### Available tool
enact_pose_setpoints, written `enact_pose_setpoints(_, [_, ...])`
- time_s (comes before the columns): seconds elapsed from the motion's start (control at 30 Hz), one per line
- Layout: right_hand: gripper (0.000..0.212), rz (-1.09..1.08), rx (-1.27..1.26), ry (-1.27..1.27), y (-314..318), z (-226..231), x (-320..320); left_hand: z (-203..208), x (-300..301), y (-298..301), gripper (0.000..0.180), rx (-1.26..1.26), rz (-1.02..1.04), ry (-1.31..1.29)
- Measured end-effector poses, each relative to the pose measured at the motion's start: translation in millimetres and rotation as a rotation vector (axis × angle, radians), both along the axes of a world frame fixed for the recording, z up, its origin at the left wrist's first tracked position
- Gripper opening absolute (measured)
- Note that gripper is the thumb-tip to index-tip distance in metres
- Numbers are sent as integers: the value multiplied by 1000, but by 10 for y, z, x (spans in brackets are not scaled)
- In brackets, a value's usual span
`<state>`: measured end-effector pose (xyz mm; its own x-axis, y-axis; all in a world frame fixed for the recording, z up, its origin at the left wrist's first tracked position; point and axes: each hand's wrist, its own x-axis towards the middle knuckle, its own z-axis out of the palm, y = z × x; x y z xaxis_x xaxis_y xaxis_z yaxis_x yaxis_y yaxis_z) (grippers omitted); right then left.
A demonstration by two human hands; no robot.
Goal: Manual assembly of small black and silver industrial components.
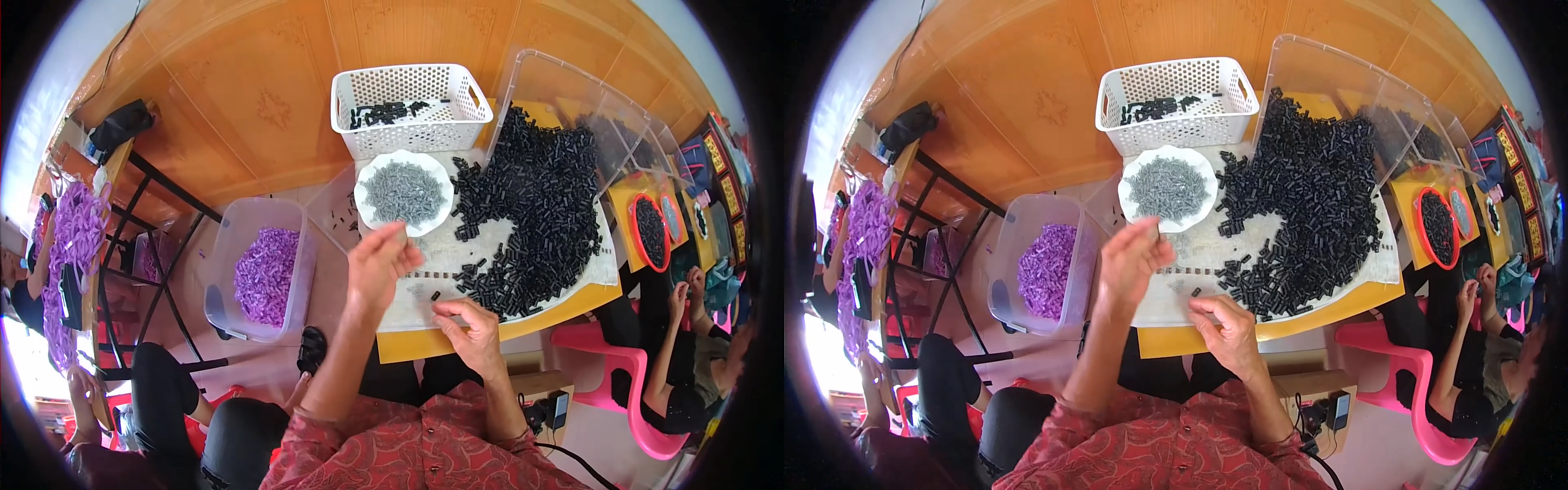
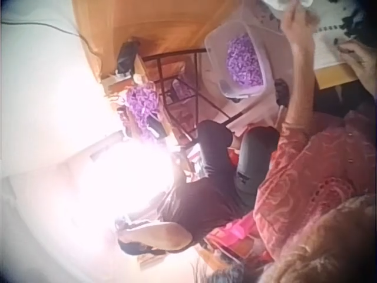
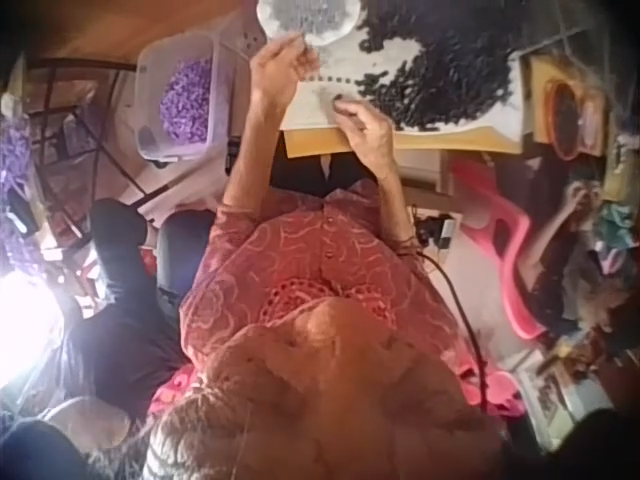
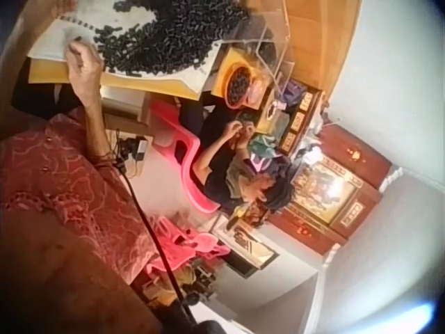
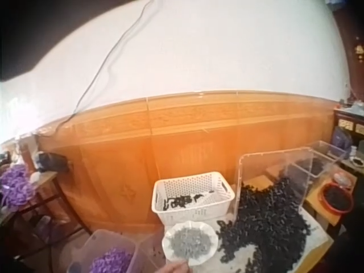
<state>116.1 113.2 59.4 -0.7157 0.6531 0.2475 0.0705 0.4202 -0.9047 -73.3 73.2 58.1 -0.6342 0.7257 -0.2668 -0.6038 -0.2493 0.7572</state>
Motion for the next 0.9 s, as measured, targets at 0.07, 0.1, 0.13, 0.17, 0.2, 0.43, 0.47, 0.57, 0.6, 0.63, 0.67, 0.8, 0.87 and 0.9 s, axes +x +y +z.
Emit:
enact_pose_setpoints(0.07, [17,5,-16,-4,-37,-29,-3,122,-318,295,25,39,4,67])
enact_pose_setpoints(0.1, [16,4,-38,-14,-39,-70,-3,172,-480,473,25,47,-2,118])
enact_pose_setpoints(0.13, [14,16,-5,13,-48,-84,-18,294,-654,622,26,63,-12,137])
enact_pose_setpoints(0.17, [14,9,-9,6,-47,-102,-11,392,-795,814,27,77,-32,150])
enact_pose_setpoints(0.2, [14,21,-3,-1,-55,-91,-9,487,-925,1010,28,97,1,157])
enact_pose_setpoints(0.43, [12,47,35,14,-68,-92,-24,677,-1085,1100,32,-11,54,418])
enact_pose_setpoints(0.47, [12,41,30,10,-47,-116,-17,575,-998,1021,27,-50,77,431])
enact_pose_setpoints(0.57, [10,29,45,-1,-2,-209,23,363,-622,559,19,-247,-7,633])
enact_pose_setpoints(0.6, [10,24,39,-7,-5,-205,18,318,-519,374,18,-338,-32,716])
enact_pose_setpoints(0.63, [9,16,35,-14,-6,-217,14,257,-411,233,17,-366,-59,709])
enact_pose_setpoints(0.67, [9,19,29,-16,-7,-233,21,193,-308,115,16,-392,-87,702])
enact_pose_setpoints(0.8, [9,25,45,-24,-42,-255,7,-240,-89,-277,11,-425,-77,877])
enact_pose_setpoints(0.87, [10,25,90,-8,-40,-279,10,-318,24,-355,11,-417,-64,1245])
enact_pose_setpoints(0.9, [10,25,88,-8,-42,-286,10,-358,69,-391,11,-418,-64,1246])
